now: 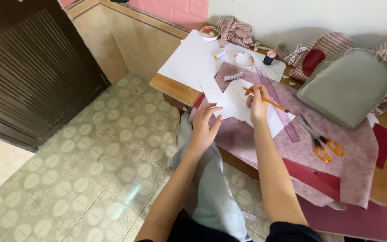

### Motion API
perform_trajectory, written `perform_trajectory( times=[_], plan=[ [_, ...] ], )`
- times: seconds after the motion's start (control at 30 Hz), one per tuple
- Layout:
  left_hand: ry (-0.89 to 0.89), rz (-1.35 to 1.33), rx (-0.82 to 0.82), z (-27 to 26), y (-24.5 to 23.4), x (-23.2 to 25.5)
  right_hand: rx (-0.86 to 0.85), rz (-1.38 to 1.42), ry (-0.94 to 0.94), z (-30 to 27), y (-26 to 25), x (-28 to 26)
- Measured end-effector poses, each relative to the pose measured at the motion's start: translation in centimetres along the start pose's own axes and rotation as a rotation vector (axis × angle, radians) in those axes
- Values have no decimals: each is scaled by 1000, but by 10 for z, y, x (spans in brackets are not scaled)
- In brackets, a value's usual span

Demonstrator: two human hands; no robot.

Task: Tracing and drawing leatherwork patterns on paper using a pencil and ruler

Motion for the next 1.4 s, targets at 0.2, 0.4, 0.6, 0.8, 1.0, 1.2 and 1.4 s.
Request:
perform_trajectory(
  times=[0.2, 0.4, 0.6, 0.8, 1.0, 1.2, 1.4],
  plan=[
    [-16, -4, 38, -11, -28, 44, -39, 14, -28, 6, 2, 8],
    [-127, -25, 22, -29, -46, 39, -39, -12, -23, 5, 1, 7],
    [-351, -139, -72, -67, -47, -7, -34, -29, -43, 5, -2, 13],
    [-475, -174, -148, -91, -28, -42, -9, -32, -50, 7, -3, 15],
    [-583, -170, -147, -102, -18, -78, -25, -16, -60, 16, -2, 23],
    [-596, -275, -86, -123, -29, -60, -24, -5, -80, 13, -7, 26],
    [-620, -348, 10, -124, -30, -52, -17, -27, -106, 8, -4, 17]
  ],
)
Point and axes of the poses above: each hand's wrist, its own z-axis towards the middle knuckle, its own y-axis out of the palm, x = y × z, the point moved 8 cm from there along z, towards the middle knuckle, and after that the axes turned 9 degrees about -y, right-handed, at the moved point
